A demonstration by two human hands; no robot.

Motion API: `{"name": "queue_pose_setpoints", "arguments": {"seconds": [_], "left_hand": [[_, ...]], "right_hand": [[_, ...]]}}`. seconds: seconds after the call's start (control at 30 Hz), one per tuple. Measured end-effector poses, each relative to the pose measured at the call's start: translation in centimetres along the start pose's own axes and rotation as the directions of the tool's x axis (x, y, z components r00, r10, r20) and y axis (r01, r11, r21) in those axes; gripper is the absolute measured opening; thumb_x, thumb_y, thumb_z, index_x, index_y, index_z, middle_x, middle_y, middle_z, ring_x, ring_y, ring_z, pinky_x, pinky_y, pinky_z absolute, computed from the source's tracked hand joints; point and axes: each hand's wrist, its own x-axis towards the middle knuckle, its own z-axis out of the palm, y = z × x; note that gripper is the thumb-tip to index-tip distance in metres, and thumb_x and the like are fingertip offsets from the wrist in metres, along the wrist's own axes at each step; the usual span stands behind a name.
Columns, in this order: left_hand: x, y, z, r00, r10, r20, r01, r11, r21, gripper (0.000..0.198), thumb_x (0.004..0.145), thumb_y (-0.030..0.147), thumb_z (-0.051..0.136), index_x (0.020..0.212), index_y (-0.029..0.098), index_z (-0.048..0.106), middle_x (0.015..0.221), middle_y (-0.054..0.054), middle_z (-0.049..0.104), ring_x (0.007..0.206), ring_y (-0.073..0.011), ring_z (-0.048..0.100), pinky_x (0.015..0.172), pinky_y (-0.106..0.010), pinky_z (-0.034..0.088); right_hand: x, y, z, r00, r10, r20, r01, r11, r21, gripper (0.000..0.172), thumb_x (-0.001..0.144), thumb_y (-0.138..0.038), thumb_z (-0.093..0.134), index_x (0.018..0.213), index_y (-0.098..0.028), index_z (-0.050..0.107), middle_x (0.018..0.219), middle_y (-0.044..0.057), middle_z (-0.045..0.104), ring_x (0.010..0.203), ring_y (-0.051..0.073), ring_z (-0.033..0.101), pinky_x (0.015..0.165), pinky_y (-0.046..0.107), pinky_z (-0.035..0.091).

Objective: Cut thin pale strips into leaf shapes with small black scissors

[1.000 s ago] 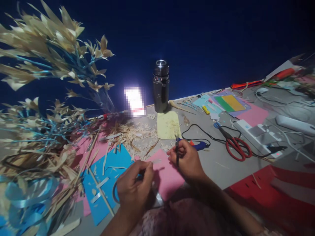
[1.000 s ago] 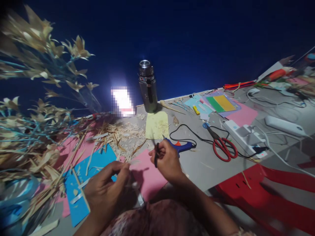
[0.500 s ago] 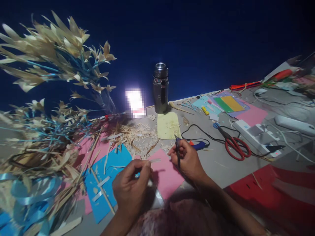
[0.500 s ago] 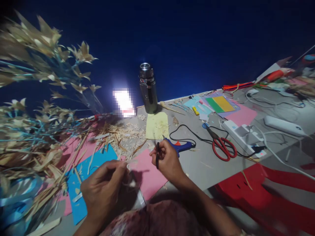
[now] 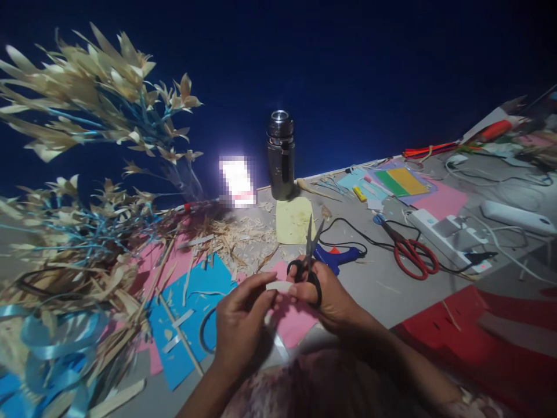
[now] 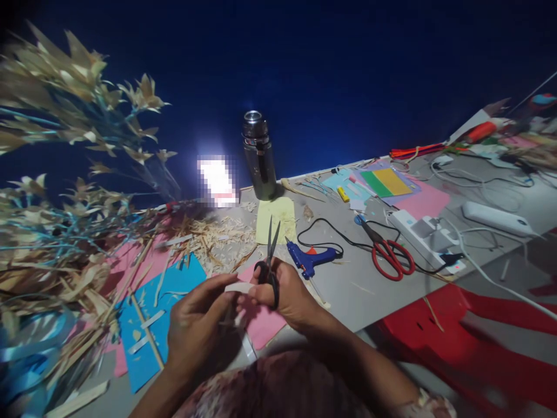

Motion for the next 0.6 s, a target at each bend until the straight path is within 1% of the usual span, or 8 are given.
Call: {"name": "queue_pose_setpoints", "arguments": {"seconds": [0.07, 0.1, 0.13, 0.2, 0.3, 0.37, 0.5, 0.6], "left_hand": [[0.2, 0.2, -0.3, 0.958, -0.227, 0.177, 0.262, 0.943, -0.206, 0.024, 0.082, 0.037, 0.076, 0.099, 0.021, 0.079, 0.071, -0.005, 0.076, 0.059, -0.0179, 0.068, 0.059, -0.028, 0.054], [0.3, 0.4, -0.4, 0.923, -0.281, 0.263, 0.352, 0.893, -0.280, 0.029, 0.083, 0.043, 0.074, 0.098, 0.019, 0.079, 0.067, -0.006, 0.074, 0.055, -0.0179, 0.066, 0.056, -0.028, 0.053], [0.4, 0.4, -0.5, 0.894, -0.309, 0.325, 0.413, 0.851, -0.325, 0.033, 0.083, 0.047, 0.073, 0.094, 0.016, 0.078, 0.065, -0.006, 0.072, 0.054, -0.0179, 0.065, 0.054, -0.027, 0.052], [0.4, 0.5, -0.6, 0.861, -0.340, 0.377, 0.474, 0.806, -0.355, 0.033, 0.080, 0.047, 0.076, 0.083, 0.014, 0.076, 0.064, -0.006, 0.071, 0.052, -0.0156, 0.063, 0.051, -0.024, 0.050], [0.3, 0.6, -0.4, 0.848, -0.381, 0.368, 0.504, 0.796, -0.337, 0.025, 0.074, 0.034, 0.085, 0.072, 0.013, 0.071, 0.057, -0.002, 0.066, 0.046, -0.0098, 0.057, 0.048, -0.019, 0.045], [0.2, 0.7, -0.2, 0.862, -0.401, 0.311, 0.497, 0.790, -0.358, 0.023, 0.069, 0.028, 0.089, 0.070, 0.014, 0.070, 0.053, 0.000, 0.065, 0.044, -0.0081, 0.055, 0.046, -0.017, 0.044], [0.3, 0.8, 0.0, 0.862, -0.470, 0.189, 0.500, 0.725, -0.474, 0.027, 0.060, 0.024, 0.094, 0.070, 0.015, 0.070, 0.057, 0.002, 0.065, 0.047, -0.0069, 0.055, 0.046, -0.015, 0.045], [0.4, 0.5, 0.2, 0.848, -0.497, 0.183, 0.513, 0.682, -0.522, 0.029, 0.058, 0.023, 0.096, 0.068, 0.014, 0.070, 0.057, 0.002, 0.065, 0.048, -0.0055, 0.054, 0.048, -0.014, 0.045]], "right_hand": [[-0.2, -0.7, -0.2, 0.999, -0.043, -0.002, 0.042, 0.991, -0.124, 0.037, 0.062, -0.020, 0.085, 0.088, -0.018, 0.059, 0.073, -0.004, 0.061, 0.061, 0.010, 0.054, 0.055, 0.020, 0.042], [-0.3, -1.0, -0.3, 0.998, -0.058, 0.020, 0.061, 0.981, -0.182, 0.036, 0.062, -0.020, 0.084, 0.088, -0.018, 0.059, 0.075, -0.004, 0.061, 0.062, 0.010, 0.054, 0.056, 0.020, 0.042], [-0.4, -1.2, -0.4, 0.996, -0.072, 0.048, 0.081, 0.969, -0.233, 0.035, 0.063, -0.019, 0.083, 0.087, -0.017, 0.059, 0.075, -0.004, 0.062, 0.062, 0.010, 0.054, 0.057, 0.020, 0.042], [-0.6, -1.6, -0.6, 0.990, -0.104, 0.097, 0.129, 0.940, -0.316, 0.029, 0.066, -0.017, 0.080, 0.087, -0.018, 0.059, 0.077, -0.003, 0.063, 0.063, 0.010, 0.054, 0.058, 0.021, 0.042], [-0.4, -1.6, -0.8, 0.980, -0.141, 0.140, 0.185, 0.903, -0.389, 0.025, 0.068, -0.014, 0.077, 0.086, -0.018, 0.060, 0.081, -0.002, 0.065, 0.066, 0.011, 0.056, 0.061, 0.021, 0.043], [-0.2, -1.4, -0.9, 0.983, -0.153, 0.100, 0.179, 0.912, -0.368, 0.027, 0.069, -0.014, 0.078, 0.088, -0.018, 0.060, 0.081, -0.002, 0.065, 0.068, 0.011, 0.057, 0.063, 0.022, 0.045], [0.4, -0.3, -1.1, 0.989, -0.147, -0.025, 0.140, 0.970, -0.198, 0.031, 0.070, -0.019, 0.082, 0.093, -0.018, 0.060, 0.085, 0.000, 0.067, 0.072, 0.012, 0.058, 0.067, 0.023, 0.046], [0.5, 0.6, -0.8, 0.994, -0.100, -0.053, 0.095, 0.992, -0.077, 0.036, 0.068, -0.019, 0.084, 0.095, -0.019, 0.061, 0.084, -0.002, 0.065, 0.069, 0.010, 0.056, 0.064, 0.021, 0.044]]}}
